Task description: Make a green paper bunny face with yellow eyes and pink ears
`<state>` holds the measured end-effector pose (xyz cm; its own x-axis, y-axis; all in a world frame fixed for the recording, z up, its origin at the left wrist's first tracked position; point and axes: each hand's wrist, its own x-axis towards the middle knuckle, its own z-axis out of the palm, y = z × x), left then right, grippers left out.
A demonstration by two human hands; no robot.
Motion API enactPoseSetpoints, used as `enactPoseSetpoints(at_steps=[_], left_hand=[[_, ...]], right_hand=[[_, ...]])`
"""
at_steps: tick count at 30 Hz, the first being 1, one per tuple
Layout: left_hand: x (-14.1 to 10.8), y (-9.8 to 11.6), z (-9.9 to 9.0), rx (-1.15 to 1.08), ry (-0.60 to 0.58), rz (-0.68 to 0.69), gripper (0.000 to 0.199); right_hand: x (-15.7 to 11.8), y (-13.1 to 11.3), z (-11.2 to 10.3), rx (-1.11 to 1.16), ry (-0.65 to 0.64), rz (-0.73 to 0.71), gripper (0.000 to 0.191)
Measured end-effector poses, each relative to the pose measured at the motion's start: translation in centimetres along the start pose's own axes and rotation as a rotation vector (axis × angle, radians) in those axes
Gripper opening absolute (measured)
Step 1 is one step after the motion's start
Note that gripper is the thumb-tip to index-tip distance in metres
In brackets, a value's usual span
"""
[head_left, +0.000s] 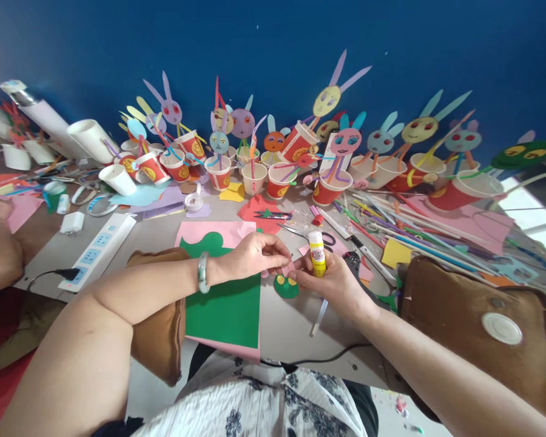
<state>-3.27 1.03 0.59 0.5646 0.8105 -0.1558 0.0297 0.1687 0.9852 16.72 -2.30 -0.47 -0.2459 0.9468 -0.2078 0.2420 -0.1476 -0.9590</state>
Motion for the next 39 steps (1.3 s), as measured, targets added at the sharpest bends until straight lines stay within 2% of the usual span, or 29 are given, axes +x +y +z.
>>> enactPoseSetpoints(at_steps=[6,9,14,20,24,27,33,39], left_hand=[[-0.1,-0.1,0.2,0.021,0.016,-0.018,0.026],[-0.1,0.2,0.1,0.007,0.014,-0.007,0.031],[0.2,1.2,-0.6,-0.005,0.083,0.019,0.040],[1.0,2.1,-0.5,0.137,-0.117,-0.094,0.038],[1.9,3.0,0.1,0.282,-0.113,-0.038,0.024],[2.7,3.4,0.0,0.319,-0.161,-0.010,0.019],[3.8,2.0,-1.3,0.343,-0.193,0.016,0.021],[4.1,0.4,-2.0,0.422,-0.159,0.065,0.014]], right_hand=[[0.0,-0.4,0.4,0.058,0.021,0.036,0.051],[0.0,-0.7,0.4,0.080,0.044,0.034,0.055],[0.2,-0.7,-0.2,0.155,0.081,0.011,0.061],[0.5,0.0,-0.9,0.117,0.070,-0.051,0.055],[0.8,0.2,-1.0,0.124,0.077,-0.074,0.051],[1.1,0.5,-1.1,0.085,0.076,-0.086,0.054],[1.2,0.4,-1.3,-0.001,0.118,-0.078,0.051],[0.4,-1.8,-1.9,-0.160,0.201,-0.013,0.040]])
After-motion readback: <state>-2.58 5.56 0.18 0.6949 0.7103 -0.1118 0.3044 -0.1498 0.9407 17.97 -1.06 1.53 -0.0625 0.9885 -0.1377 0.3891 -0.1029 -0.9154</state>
